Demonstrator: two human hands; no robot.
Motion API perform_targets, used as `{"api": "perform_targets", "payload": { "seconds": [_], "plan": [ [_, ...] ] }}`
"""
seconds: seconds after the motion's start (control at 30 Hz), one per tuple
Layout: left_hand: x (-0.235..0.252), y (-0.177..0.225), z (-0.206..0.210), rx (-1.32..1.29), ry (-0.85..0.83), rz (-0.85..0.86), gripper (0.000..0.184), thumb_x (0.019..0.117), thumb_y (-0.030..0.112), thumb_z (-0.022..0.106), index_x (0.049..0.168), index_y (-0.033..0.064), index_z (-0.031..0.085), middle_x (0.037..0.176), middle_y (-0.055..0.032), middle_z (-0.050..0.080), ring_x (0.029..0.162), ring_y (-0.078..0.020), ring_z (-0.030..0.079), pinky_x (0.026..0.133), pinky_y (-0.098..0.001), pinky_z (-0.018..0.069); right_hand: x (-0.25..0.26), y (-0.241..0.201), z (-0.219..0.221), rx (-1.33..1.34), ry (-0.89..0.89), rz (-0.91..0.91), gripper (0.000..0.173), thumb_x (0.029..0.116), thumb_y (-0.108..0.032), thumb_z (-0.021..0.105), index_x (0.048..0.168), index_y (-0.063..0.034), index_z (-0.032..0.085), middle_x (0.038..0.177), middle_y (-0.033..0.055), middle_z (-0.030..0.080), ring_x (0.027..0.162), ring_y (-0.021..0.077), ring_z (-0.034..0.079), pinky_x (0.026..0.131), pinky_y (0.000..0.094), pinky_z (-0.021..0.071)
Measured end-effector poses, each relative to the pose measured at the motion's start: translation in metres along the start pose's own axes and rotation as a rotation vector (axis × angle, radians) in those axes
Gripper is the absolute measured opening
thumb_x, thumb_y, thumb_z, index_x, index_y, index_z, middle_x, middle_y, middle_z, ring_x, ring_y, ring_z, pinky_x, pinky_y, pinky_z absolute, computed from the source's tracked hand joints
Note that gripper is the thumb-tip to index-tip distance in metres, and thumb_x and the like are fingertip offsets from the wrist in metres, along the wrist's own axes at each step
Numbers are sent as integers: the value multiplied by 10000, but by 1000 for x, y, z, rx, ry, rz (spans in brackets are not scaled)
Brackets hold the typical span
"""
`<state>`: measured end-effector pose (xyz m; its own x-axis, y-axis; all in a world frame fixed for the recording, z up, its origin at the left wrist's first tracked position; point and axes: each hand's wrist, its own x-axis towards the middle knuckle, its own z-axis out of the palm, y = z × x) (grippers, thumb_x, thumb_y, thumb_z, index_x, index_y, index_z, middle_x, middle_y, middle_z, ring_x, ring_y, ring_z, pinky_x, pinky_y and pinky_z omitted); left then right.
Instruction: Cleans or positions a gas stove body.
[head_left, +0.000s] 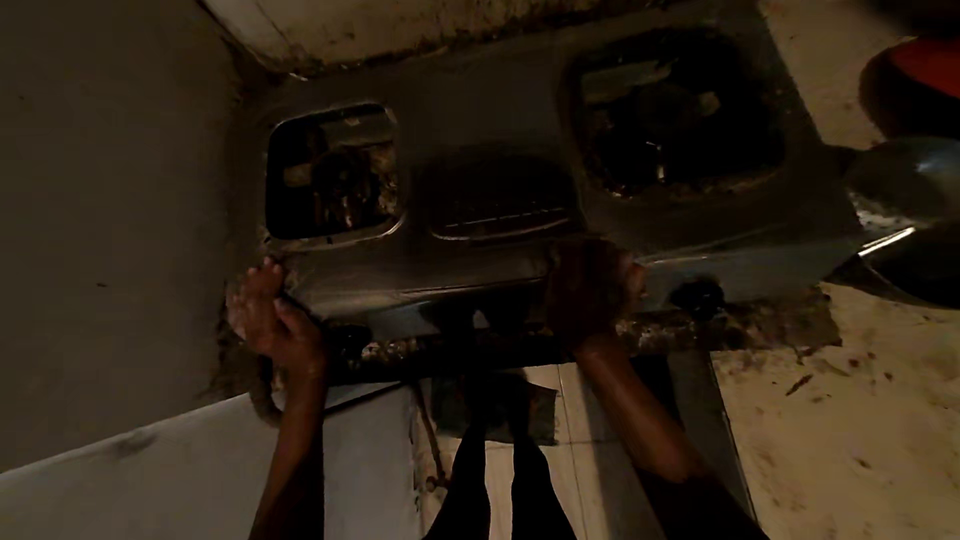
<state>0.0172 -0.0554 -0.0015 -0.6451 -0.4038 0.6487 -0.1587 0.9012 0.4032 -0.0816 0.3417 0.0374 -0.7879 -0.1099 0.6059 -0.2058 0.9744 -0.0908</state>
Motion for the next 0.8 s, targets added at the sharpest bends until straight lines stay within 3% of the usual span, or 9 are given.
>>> {"api": "perform_targets", "payload": {
  "seconds": [0.1, 0.27, 0.4, 0.47, 0.57, 0.63, 0.7, 0.73, 0.8],
  "plan": [
    [-1, 10, -4, -5, -25, -43, 448, 1089, 256, 332, 1368, 57, 620, 1463, -109, 578, 1448, -277, 437, 1255, -499, 224, -4, 2, 4, 37, 67, -20, 192, 974, -230, 574, 1095, -162, 707, 1049, 167, 657, 1005, 347, 618, 917, 559, 434],
    [3, 31, -5, -37, 26, -42, 435, 1087, 251, 351, 1324, 27, 638, 1415, -110, 613, 1411, -254, 480, 1228, -481, 282, -3, 10, 5, 117, -53, 75, 210, 939, -229, 610, 997, -78, 744, 995, 231, 692, 942, 430, 660, 806, 627, 498],
    [1, 25, -6, -38, 19, -52, 434, 1090, 276, 342, 1307, 60, 649, 1410, -81, 620, 1404, -244, 488, 1230, -484, 277, -4, 4, 3, 30, 22, 59, 244, 961, -253, 643, 1061, -58, 750, 1056, 268, 689, 992, 454, 647, 873, 617, 471],
    [3, 24, -7, -65, -37, -93, 422, 1085, 263, 363, 1326, 60, 644, 1423, -100, 609, 1403, -260, 490, 1226, -478, 295, 13, -7, -18, -25, -211, 120, 278, 932, -269, 660, 1082, -50, 744, 1081, 275, 679, 1007, 475, 651, 860, 642, 489],
    [0, 53, -38, -385, -91, -342, 381, 1076, 132, 424, 1303, -124, 592, 1392, -241, 587, 1364, -311, 516, 1189, -433, 371, 12, 7, -35, 193, -211, 65, 292, 978, -257, 626, 1171, -46, 687, 1129, 198, 650, 1031, 357, 636, 865, 523, 523],
    [-10, 84, -69, -662, -59, -535, 366, 1098, 130, 355, 1231, -109, 599, 1236, -153, 669, 1169, -208, 636, 1039, -361, 517, -5, 23, -59, 623, -270, 326, 277, 1015, -237, 609, 1179, -16, 640, 1053, 96, 680, 923, 166, 670, 809, 347, 596],
    [-34, 120, -88, -903, -185, -743, 371, 1096, 199, 301, 1096, 10, 620, 985, -34, 715, 883, -138, 683, 800, -315, 587, -32, 30, -86, 1004, -322, 787, 259, 998, -168, 641, 1153, 37, 604, 950, 99, 663, 795, 146, 653, 708, 312, 592],
    [-45, 137, -93, -1009, -347, -854, 383, 1091, 210, 305, 1113, 10, 631, 993, -57, 730, 884, -163, 701, 798, -335, 602, -42, 29, -94, 1140, -371, 1039, 249, 1010, -159, 630, 1165, 35, 601, 917, 104, 668, 738, 151, 650, 646, 311, 584],
    [-61, 155, -90, -1181, -708, -1003, 371, 1099, 171, 365, 1353, -39, 535, 1283, -159, 663, 1146, -262, 671, 984, -419, 573, -56, 26, -94, 1331, -461, 1408, 268, 1058, -244, 550, 1201, -28, 617, 884, 94, 693, 699, 161, 670, 586, 331, 589]
  ]
}}
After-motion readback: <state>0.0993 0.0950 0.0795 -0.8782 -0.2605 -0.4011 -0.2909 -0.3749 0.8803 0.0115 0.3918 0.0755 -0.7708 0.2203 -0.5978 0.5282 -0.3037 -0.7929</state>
